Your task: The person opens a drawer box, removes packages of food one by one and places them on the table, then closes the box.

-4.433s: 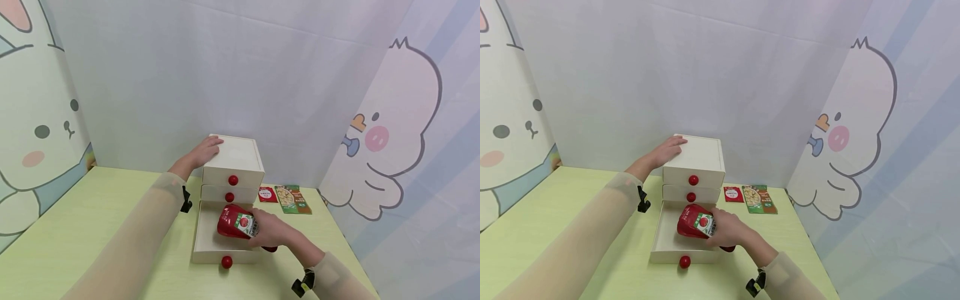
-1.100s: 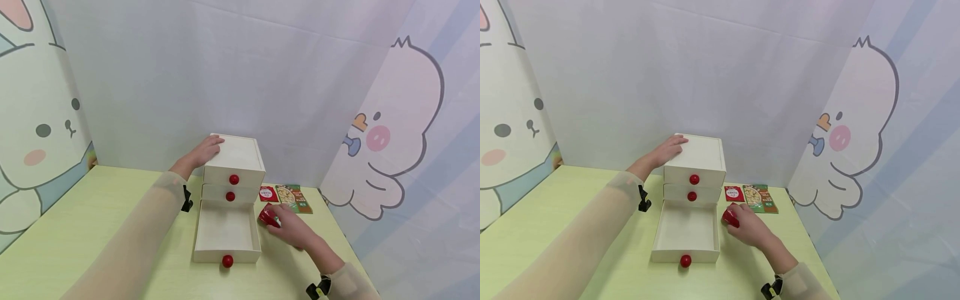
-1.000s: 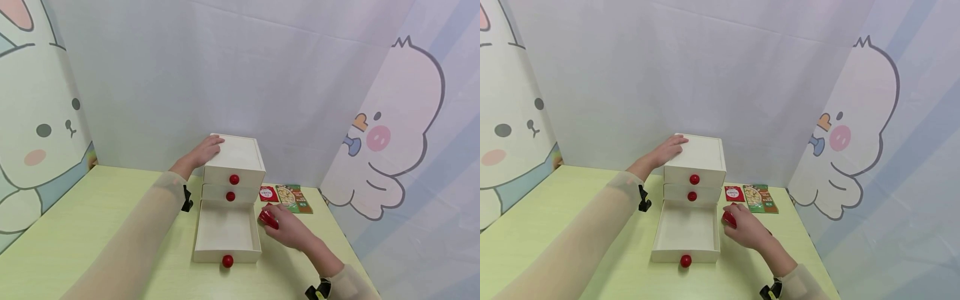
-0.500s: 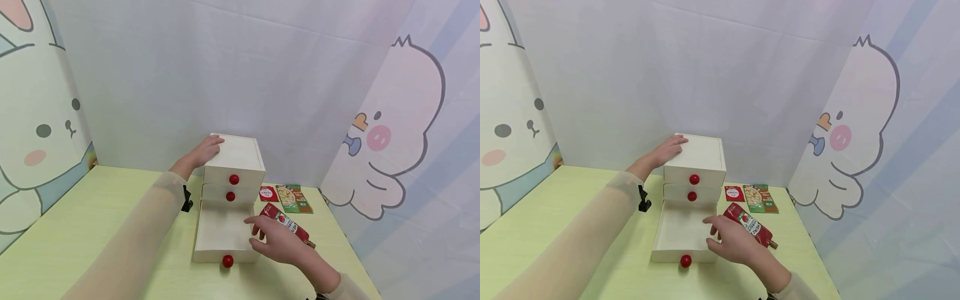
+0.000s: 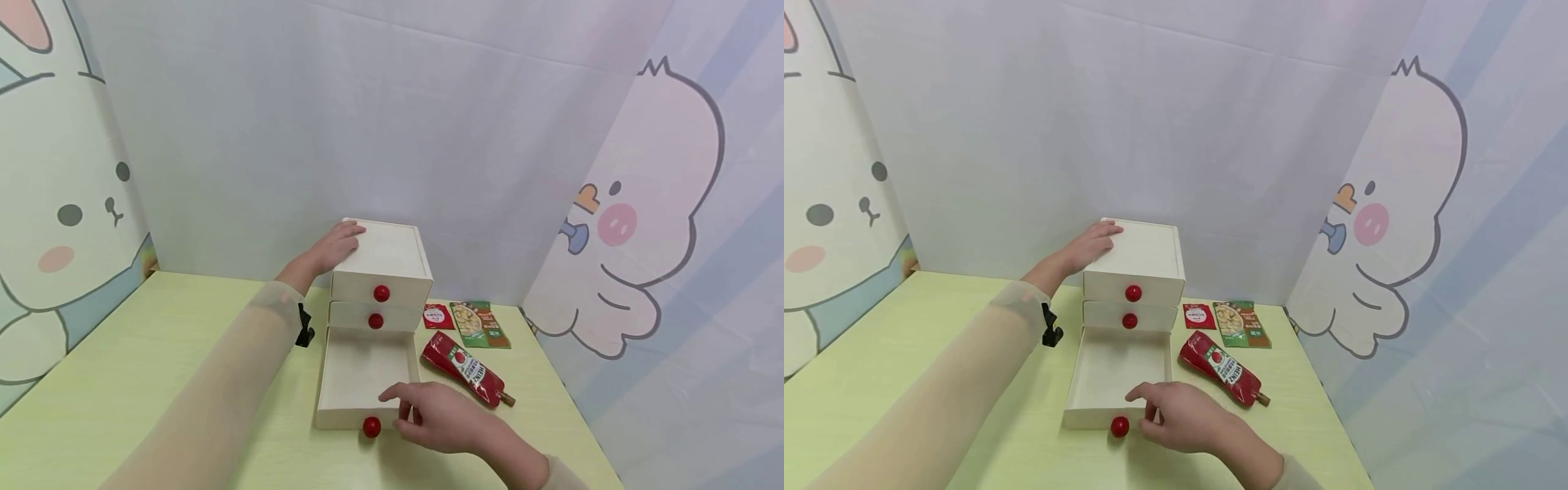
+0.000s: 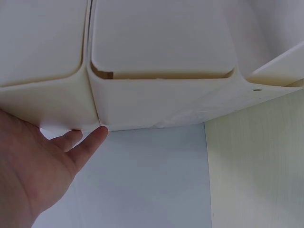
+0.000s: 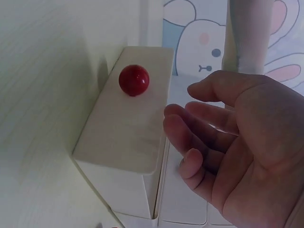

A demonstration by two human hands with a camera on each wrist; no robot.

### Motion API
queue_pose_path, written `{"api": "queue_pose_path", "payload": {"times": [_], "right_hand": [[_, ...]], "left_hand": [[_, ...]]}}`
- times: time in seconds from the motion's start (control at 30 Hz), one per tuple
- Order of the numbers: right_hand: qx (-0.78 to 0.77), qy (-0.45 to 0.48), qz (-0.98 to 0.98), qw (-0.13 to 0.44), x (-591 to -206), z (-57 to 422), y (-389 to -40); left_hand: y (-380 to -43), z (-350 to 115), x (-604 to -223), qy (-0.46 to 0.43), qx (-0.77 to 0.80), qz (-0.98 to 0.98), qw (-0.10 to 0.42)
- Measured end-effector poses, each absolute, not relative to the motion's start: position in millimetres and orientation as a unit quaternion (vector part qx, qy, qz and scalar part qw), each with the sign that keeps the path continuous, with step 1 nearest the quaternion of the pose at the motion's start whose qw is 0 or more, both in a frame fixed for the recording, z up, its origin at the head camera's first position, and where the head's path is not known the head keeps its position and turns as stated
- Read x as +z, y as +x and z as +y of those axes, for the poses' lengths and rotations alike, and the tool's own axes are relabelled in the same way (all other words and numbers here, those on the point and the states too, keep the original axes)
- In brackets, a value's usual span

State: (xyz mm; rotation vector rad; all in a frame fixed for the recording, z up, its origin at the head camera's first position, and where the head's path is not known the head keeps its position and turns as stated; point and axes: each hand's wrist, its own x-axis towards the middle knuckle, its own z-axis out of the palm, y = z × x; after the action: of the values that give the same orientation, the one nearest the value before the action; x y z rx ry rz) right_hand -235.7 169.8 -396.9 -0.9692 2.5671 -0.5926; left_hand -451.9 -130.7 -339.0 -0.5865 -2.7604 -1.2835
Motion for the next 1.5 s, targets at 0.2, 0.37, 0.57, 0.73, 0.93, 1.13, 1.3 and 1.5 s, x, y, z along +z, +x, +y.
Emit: {"api": "queue_pose_path", "payload": {"times": [0.2,0.37,0.57,0.73,0.93,1.13,1.3,1.5], "right_hand": [[-0.202,-0.364,0.888,0.197,-409.1,164.3,-231.7],[-0.174,-0.372,0.887,0.209,-420.1,159.8,-230.0],[-0.18,-0.37,0.884,0.224,-430.0,155.3,-229.2],[-0.186,-0.375,0.88,0.225,-437.6,154.1,-229.2],[-0.18,-0.382,0.882,0.211,-444.5,152.7,-228.4],[-0.182,-0.39,0.882,0.195,-449.0,150.0,-227.5],[-0.188,-0.395,0.881,0.178,-453.3,149.7,-227.3],[-0.192,-0.411,0.878,0.151,-457.5,150.6,-229.0]], "left_hand": [[-451.4,-130.5,-339.2,-0.187,-0.412,-0.891,0.019],[-450.6,-130.6,-338.6,-0.189,-0.41,-0.892,0.022],[-449.0,-130.7,-337.7,-0.192,-0.412,-0.891,0.024],[-448.8,-130.4,-338.3,-0.189,-0.416,-0.889,0.022],[-448.8,-130.2,-338.4,-0.188,-0.414,-0.89,0.02],[-448.9,-130.8,-337.7,-0.188,-0.42,-0.888,0.021],[-448.5,-131.4,-337.6,-0.188,-0.419,-0.888,0.02],[-448.3,-131.3,-337.9,-0.192,-0.415,-0.889,0.023]]}}
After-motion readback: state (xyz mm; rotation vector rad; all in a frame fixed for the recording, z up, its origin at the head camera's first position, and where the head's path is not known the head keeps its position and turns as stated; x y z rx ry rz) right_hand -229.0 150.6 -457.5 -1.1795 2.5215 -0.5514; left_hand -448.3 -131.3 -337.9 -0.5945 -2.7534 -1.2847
